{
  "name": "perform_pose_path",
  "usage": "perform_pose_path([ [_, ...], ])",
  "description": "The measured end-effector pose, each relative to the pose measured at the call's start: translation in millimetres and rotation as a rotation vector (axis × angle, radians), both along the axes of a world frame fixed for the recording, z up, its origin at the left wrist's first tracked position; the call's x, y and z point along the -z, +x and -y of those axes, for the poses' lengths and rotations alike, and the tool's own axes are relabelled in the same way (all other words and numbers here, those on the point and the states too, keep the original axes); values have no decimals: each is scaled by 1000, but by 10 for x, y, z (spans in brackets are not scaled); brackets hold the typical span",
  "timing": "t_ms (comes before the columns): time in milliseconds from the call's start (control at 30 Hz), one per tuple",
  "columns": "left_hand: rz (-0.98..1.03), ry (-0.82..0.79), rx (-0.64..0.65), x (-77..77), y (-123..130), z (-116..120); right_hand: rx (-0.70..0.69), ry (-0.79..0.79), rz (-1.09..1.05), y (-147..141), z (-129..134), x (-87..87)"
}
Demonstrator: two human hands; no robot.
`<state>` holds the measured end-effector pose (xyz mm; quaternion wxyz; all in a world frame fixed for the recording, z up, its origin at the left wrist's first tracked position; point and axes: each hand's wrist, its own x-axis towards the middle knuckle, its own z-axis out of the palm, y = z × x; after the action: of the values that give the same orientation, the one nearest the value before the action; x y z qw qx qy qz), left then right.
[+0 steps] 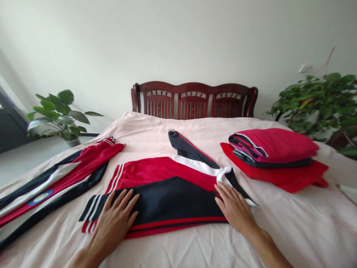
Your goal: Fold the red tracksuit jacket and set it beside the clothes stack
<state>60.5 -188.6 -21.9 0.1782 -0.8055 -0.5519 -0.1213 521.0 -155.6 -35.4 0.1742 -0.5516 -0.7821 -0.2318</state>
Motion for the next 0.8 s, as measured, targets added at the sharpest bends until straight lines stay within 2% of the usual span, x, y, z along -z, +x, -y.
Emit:
perform_pose_path([
  [167, 31, 19, -144, -64, -414, 43, -11, -14, -4, 49, -16, 41],
  [300, 70, -67, -158, -7, -569, 71, 33, -56, -46, -68, -51, -33],
  [400, 91, -70, -153, 30, -534, 75, 25, -96, -124, -448, -46, -247],
  [533, 99, -55, -150, 38, -492, 62, -264, -227, -175, -1121, -17, -474],
  [633, 104, -51, -135, 48, -534, 56, -442, -355, -120, -1381, -59, -440],
  [700, 111, -69, -109, 54, -596, 60, -448, -422, -94, -1368, -130, -367],
  [800, 149, -122, -63, 41, -742, 60, -375, -449, -67, -1156, -255, -288],
])
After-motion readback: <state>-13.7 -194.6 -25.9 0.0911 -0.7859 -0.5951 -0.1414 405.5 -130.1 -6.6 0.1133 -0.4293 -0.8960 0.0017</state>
